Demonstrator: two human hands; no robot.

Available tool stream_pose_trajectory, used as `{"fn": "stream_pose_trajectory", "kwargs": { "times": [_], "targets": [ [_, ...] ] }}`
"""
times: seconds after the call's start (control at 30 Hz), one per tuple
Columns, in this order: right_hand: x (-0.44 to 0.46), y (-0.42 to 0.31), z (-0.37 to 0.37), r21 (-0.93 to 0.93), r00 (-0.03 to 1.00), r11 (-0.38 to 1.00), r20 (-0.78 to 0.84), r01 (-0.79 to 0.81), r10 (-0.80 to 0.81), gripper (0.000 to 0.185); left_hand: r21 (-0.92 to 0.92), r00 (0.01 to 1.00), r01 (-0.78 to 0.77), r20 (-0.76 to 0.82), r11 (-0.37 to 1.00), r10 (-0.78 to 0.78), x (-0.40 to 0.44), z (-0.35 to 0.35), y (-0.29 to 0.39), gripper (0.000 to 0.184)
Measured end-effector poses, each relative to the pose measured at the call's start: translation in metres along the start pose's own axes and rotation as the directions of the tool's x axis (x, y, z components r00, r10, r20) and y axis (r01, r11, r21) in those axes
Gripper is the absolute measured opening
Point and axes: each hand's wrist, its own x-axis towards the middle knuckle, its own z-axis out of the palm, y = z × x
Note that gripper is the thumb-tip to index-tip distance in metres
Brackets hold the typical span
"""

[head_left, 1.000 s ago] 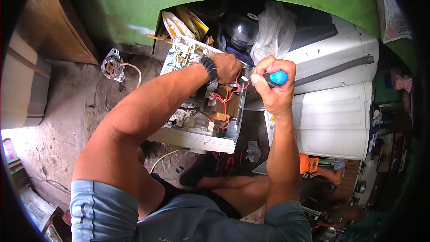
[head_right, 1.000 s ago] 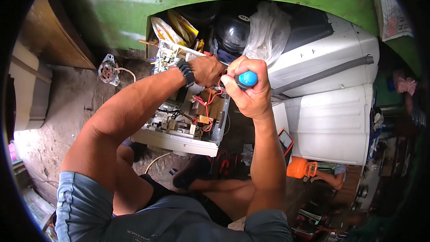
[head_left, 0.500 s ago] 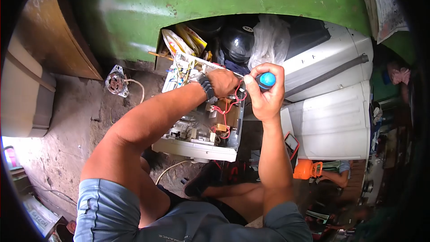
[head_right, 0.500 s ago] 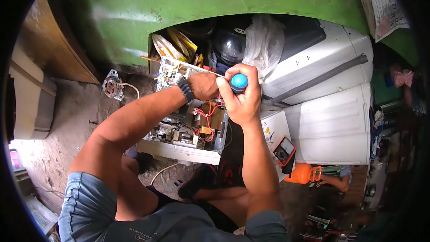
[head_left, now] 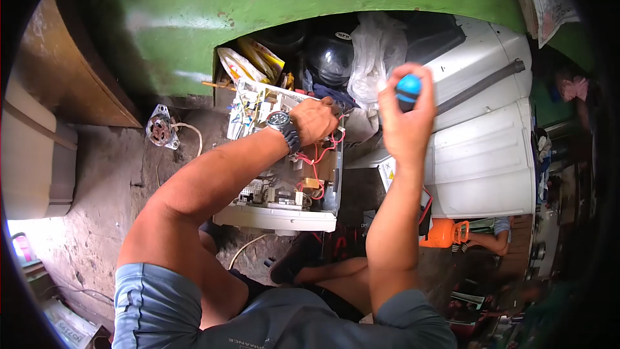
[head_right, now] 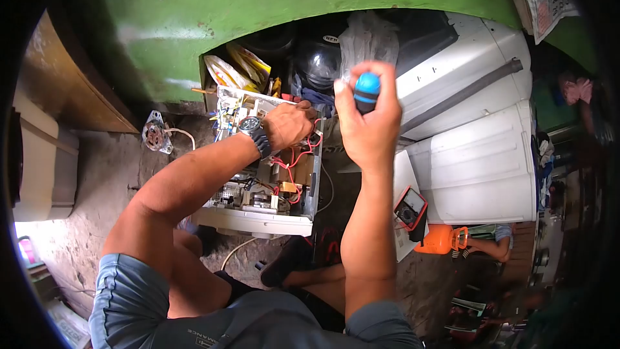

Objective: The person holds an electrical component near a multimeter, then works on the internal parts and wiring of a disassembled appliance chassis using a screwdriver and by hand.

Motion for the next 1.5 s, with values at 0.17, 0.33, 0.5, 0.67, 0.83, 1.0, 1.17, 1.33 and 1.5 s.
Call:
{"fn": "stream_pose_trajectory", "kwargs": {
  "times": [0.17, 0.33, 0.5, 0.67, 0.83, 1.0, 1.17, 1.33, 1.5],
  "targets": [
    [-0.078, 0.138, 0.004, -0.16, 0.899, 0.903, 0.126, -0.398, 0.419, 0.028, -0.066, 0.986, 0.118, 0.128, 0.991, -0.109, 0.0, -0.019, 0.007, 0.016],
    [-0.114, 0.133, 0.011, -0.073, 0.765, 0.799, 0.25, -0.596, 0.593, 0.034, -0.077, 0.97, 0.098, 0.228, 0.992, -0.078, 0.002, -0.027, 0.005, 0.024],
    [-0.116, 0.139, 0.014, -0.045, 0.74, 0.776, 0.27, -0.629, 0.616, 0.036, -0.088, 0.986, 0.101, 0.145, 0.991, -0.087, 0.0, -0.019, 0.002, 0.03],
    [-0.13, 0.149, 0.026, -0.089, 0.836, 0.851, 0.162, -0.517, 0.525, 0.038, -0.089, 0.977, 0.099, 0.2, 0.991, -0.08, 0.002, -0.019, 0.0, 0.03],
    [-0.128, 0.144, 0.027, -0.066, 0.832, 0.847, 0.164, -0.528, 0.531, 0.037, -0.071, 0.982, 0.129, 0.147, 0.989, -0.117, 0.0, -0.019, 0.004, 0.029],
    [-0.127, 0.131, 0.026, -0.08, 0.805, 0.825, 0.184, -0.56, 0.564, 0.028, -0.08, 0.978, 0.1, 0.193, 0.992, -0.083, 0.002, -0.022, 0.004, 0.029],
    [-0.127, 0.139, 0.027, -0.03, 0.799, 0.816, 0.188, -0.577, 0.571, 0.027, -0.088, 0.987, 0.102, 0.134, 0.991, -0.09, 0.001, -0.017, 0.004, 0.028],
    [-0.131, 0.138, 0.027, -0.026, 0.8, 0.816, 0.181, -0.578, 0.572, 0.027, -0.095, 0.967, 0.138, 0.228, 0.986, -0.113, 0.0, -0.022, 0.003, 0.027],
    [-0.129, 0.137, 0.026, 0.016, 0.802, 0.813, 0.175, -0.582, 0.571, 0.033, -0.061, 0.996, 0.003, 0.09, 0.998, 0.002, -0.002, -0.018, 0.002, 0.024]
  ]
}}
